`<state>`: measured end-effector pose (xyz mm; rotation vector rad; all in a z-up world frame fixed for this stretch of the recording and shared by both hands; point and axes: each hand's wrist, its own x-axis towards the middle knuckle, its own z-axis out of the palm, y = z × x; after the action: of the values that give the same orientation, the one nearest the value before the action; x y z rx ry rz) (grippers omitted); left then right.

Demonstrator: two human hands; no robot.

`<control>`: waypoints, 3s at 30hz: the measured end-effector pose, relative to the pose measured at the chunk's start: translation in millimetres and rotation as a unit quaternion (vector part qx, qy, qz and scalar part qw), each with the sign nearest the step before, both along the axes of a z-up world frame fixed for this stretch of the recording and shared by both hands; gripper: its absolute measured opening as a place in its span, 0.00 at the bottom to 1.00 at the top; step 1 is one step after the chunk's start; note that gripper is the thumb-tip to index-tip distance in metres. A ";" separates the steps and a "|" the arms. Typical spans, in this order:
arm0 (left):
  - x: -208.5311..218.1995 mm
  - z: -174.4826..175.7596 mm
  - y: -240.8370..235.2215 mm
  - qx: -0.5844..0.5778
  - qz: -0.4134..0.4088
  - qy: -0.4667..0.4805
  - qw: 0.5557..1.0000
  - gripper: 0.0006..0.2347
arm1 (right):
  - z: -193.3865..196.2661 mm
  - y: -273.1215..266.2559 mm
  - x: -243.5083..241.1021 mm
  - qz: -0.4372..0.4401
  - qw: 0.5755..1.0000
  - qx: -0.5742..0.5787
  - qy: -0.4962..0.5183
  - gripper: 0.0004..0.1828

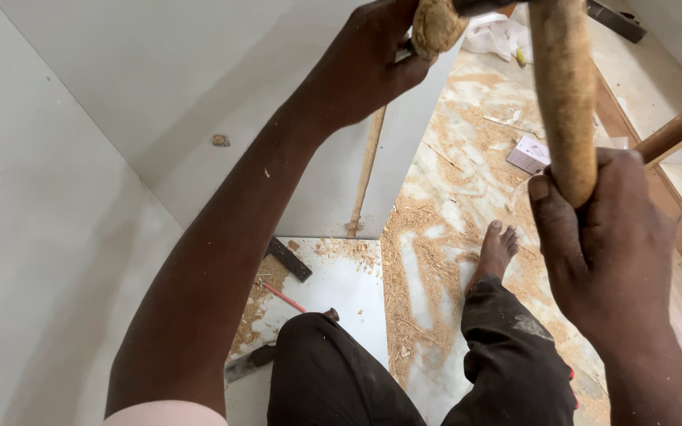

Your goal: The person uses a hammer and chisel to remove a wooden strip from the base of a wall. They repeatedly strike the chisel to chip away the wood, creating sawdust on the floor.

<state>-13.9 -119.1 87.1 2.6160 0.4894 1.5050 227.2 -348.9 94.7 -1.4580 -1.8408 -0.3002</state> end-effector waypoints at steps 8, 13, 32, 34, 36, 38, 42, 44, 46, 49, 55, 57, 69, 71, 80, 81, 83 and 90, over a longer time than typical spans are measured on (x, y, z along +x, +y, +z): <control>0.7 -1.9 24.3 -0.031 -0.006 -0.028 0.999 0.20 | 20.8 -3.1 -13.7 -0.003 1.000 -0.023 -0.007 0.15; 0.8 -0.1 17.0 -0.072 0.037 0.012 0.997 0.18 | 20.9 -8.4 -15.3 -0.002 0.998 0.045 -0.046 0.15; 6.0 19.2 4.0 -0.021 0.043 -0.021 0.999 0.08 | 39.1 -7.8 -15.2 -0.027 0.997 -0.036 -0.066 0.14; 5.3 18.1 4.4 -0.031 0.064 -0.012 0.997 0.08 | 41.7 -4.7 -16.3 -0.020 0.993 -0.041 -0.111 0.15; 5.5 16.3 7.1 -0.024 0.068 -0.014 0.997 0.08 | 45.1 -10.1 -14.6 -0.032 0.993 -0.038 -0.102 0.14; 8.6 13.6 13.0 -0.003 0.048 -0.023 0.999 0.09 | 44.2 -13.3 -14.6 -0.040 0.995 -0.041 -0.086 0.14; 11.3 12.5 12.7 0.007 0.048 -0.042 0.998 0.11 | 43.7 -7.2 -19.1 -0.042 0.993 -0.065 -0.093 0.14; 11.7 13.9 9.7 0.022 0.039 -0.055 0.997 0.10 | 45.8 -6.7 -18.7 -0.054 0.992 -0.072 -0.093 0.14; 12.6 16.1 7.8 -0.038 0.077 -0.022 0.996 0.08 | 45.4 -13.1 -16.3 -0.071 0.993 -0.070 -0.063 0.14; 17.0 17.7 9.8 -0.068 0.095 -0.017 0.993 0.05 | 42.2 -8.8 -18.9 -0.065 0.996 -0.056 -0.033 0.15; 11.7 14.7 4.9 0.026 -0.038 -0.080 0.996 0.06 | 45.3 -11.8 -15.4 -0.070 0.992 -0.065 -0.083 0.14; 12.8 14.3 5.0 -0.008 -0.015 -0.066 0.998 0.04 | 44.1 -12.6 -15.2 -0.026 0.999 -0.026 -0.033 0.15; 5.1 -16.6 0.9 -0.016 -0.002 -0.063 0.998 0.24 | 43.1 -15.5 -13.4 -0.015 0.997 -0.054 -0.048 0.15; 3.9 -12.1 -2.8 -0.022 0.023 -0.050 0.998 0.19 | 43.9 -17.5 -13.0 -0.018 0.997 -0.045 -0.057 0.15; -1.9 -4.3 -6.8 0.011 0.024 -0.053 0.998 0.11 | 42.5 -20.7 -16.3 -0.004 0.997 -0.033 -0.071 0.14; -1.8 -5.4 -5.2 0.027 0.017 -0.053 0.998 0.12 | 41.2 -22.8 -15.6 -0.007 0.997 -0.030 -0.064 0.14; -2.3 -7.4 -2.4 0.060 0.002 -0.053 0.997 0.12 | 37.7 -22.6 -16.3 -0.006 0.997 -0.019 -0.069 0.14; 1.0 -3.1 -4.0 0.027 0.020 -0.057 0.998 0.15 | 38.5 -18.6 -13.0 -0.041 0.991 -0.069 -0.111 0.15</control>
<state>-12.9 -123.1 84.1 2.5555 0.4986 1.6919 214.2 -367.5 133.2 -1.6532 -2.0156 -0.3962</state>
